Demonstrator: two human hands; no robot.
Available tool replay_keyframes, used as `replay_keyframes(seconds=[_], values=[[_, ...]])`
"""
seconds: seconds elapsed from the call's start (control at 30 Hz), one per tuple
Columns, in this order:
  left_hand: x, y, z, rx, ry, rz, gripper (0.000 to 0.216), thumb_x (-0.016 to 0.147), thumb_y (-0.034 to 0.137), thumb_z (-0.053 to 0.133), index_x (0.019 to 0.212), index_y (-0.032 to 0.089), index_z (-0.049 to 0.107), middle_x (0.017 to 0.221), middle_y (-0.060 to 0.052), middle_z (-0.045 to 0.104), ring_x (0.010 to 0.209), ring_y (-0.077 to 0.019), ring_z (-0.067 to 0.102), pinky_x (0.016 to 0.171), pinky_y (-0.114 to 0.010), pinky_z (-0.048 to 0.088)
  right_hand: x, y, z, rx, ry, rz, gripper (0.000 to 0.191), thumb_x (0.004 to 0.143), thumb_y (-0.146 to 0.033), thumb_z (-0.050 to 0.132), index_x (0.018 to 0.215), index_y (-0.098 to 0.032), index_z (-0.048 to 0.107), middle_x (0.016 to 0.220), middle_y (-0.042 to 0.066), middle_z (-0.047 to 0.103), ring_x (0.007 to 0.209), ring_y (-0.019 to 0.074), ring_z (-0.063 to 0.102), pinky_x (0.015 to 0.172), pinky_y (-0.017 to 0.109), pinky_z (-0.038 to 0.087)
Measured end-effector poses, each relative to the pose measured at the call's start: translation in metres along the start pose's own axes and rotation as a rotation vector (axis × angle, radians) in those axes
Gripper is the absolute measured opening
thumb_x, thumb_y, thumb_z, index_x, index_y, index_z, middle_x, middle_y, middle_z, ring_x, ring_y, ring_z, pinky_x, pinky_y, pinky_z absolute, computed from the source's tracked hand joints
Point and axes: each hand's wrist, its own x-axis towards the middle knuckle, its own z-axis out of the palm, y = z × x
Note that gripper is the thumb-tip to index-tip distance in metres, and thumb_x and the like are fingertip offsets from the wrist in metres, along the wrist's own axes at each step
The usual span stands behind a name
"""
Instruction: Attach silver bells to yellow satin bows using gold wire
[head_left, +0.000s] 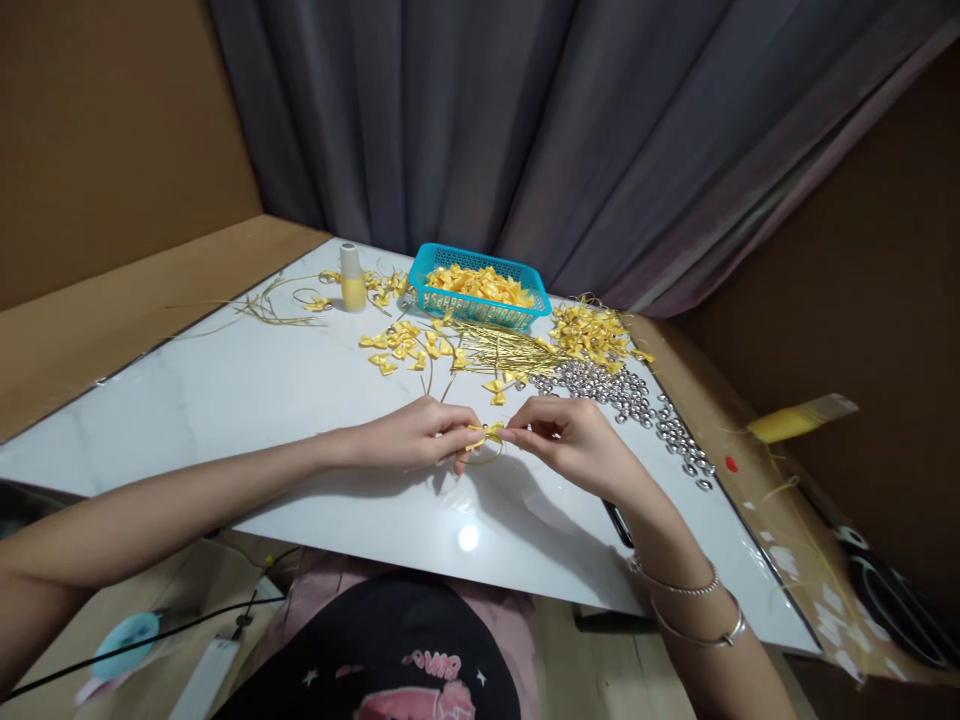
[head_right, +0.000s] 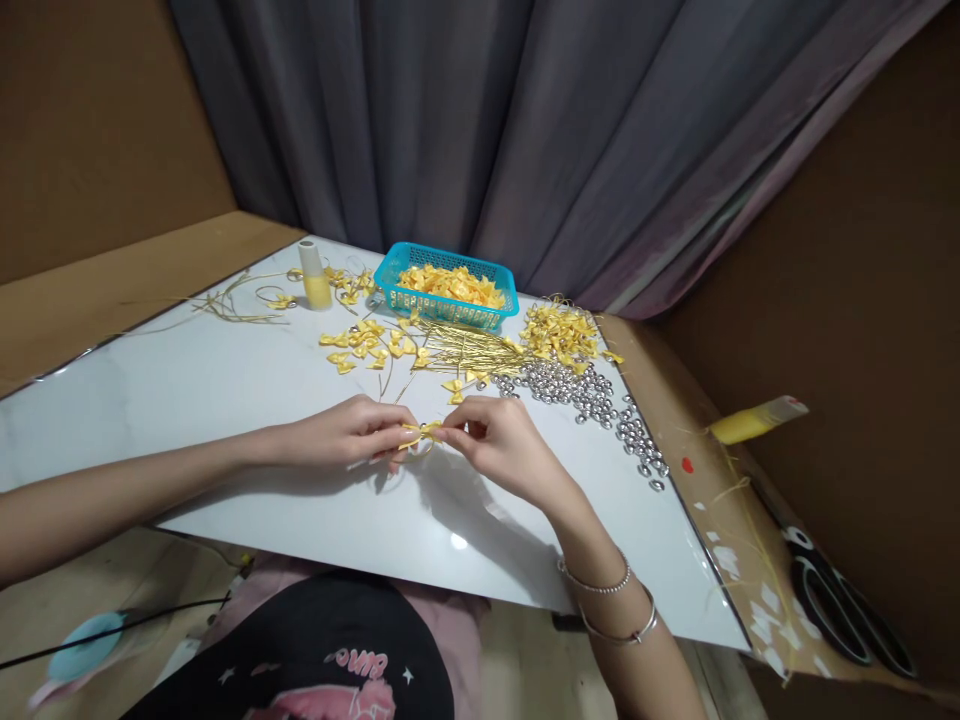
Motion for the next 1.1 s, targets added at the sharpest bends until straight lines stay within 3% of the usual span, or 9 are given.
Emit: replay_keyframes(seconds=[0.1, 0.2, 0.37, 0.57, 0.8, 1.1], values=[[-0.001, 0.003, 0.001, 0.071, 0.015, 0.023, 0.026, 0.093, 0.028, 0.040, 0.079, 0.014, 0.057, 0.067, -0.002, 0.064, 0.058, -0.0092, 0.051, 0.057, -0.021, 0.037, 0.002, 0.003, -0.004, 0.144, -0.094, 0.161, 0.027, 0.078, -0.037, 0.066, 0.064, -0.014, 0.068, 0.051, -0.001, 0.053, 0.047, 0.0086, 0.038, 0.045, 0.024, 0.028], [-0.001, 0.005, 0.002, 0.062, 0.021, 0.004, 0.027, 0.093, 0.028, 0.040, 0.076, 0.014, 0.056, 0.068, -0.002, 0.064, 0.060, -0.0098, 0.053, 0.061, -0.022, 0.038, 0.004, 0.006, -0.005, 0.210, -0.095, 0.233, 0.026, 0.075, -0.037, 0.067, 0.064, -0.014, 0.069, 0.050, -0.002, 0.052, 0.047, 0.0081, 0.037, 0.045, 0.024, 0.026], [0.001, 0.001, 0.002, -0.021, 0.017, -0.031, 0.027, 0.093, 0.031, 0.041, 0.079, 0.014, 0.056, 0.068, -0.003, 0.064, 0.056, -0.0090, 0.048, 0.054, -0.021, 0.035, 0.004, 0.004, -0.001, 0.208, -0.035, 0.207, 0.020, 0.074, -0.034, 0.068, 0.070, -0.014, 0.073, 0.058, 0.001, 0.060, 0.050, 0.0090, 0.039, 0.046, 0.024, 0.027], [0.001, -0.001, 0.003, -0.022, 0.063, -0.008, 0.027, 0.093, 0.030, 0.041, 0.077, 0.014, 0.055, 0.068, -0.002, 0.064, 0.054, -0.0085, 0.047, 0.053, -0.022, 0.035, 0.004, 0.005, 0.005, 0.206, 0.001, 0.190, 0.028, 0.073, -0.042, 0.068, 0.070, -0.014, 0.072, 0.061, 0.003, 0.062, 0.051, 0.0101, 0.041, 0.048, 0.025, 0.031], [-0.001, -0.003, 0.004, 0.159, 0.088, 0.100, 0.028, 0.095, 0.028, 0.038, 0.079, 0.015, 0.057, 0.071, -0.002, 0.064, 0.063, -0.0102, 0.056, 0.064, -0.022, 0.040, 0.004, 0.000, 0.006, 0.308, -0.023, 0.297, 0.024, 0.072, -0.038, 0.069, 0.066, -0.014, 0.070, 0.054, -0.001, 0.055, 0.047, 0.0081, 0.039, 0.044, 0.024, 0.026], [-0.002, -0.007, 0.008, 0.246, 0.130, 0.132, 0.030, 0.095, 0.027, 0.034, 0.083, 0.014, 0.058, 0.073, -0.004, 0.062, 0.064, -0.0120, 0.057, 0.063, -0.024, 0.041, 0.005, 0.001, 0.007, 0.447, -0.048, 0.399, 0.027, 0.068, -0.039, 0.069, 0.068, -0.012, 0.071, 0.050, -0.001, 0.053, 0.042, 0.0059, 0.031, 0.040, 0.023, 0.020]])
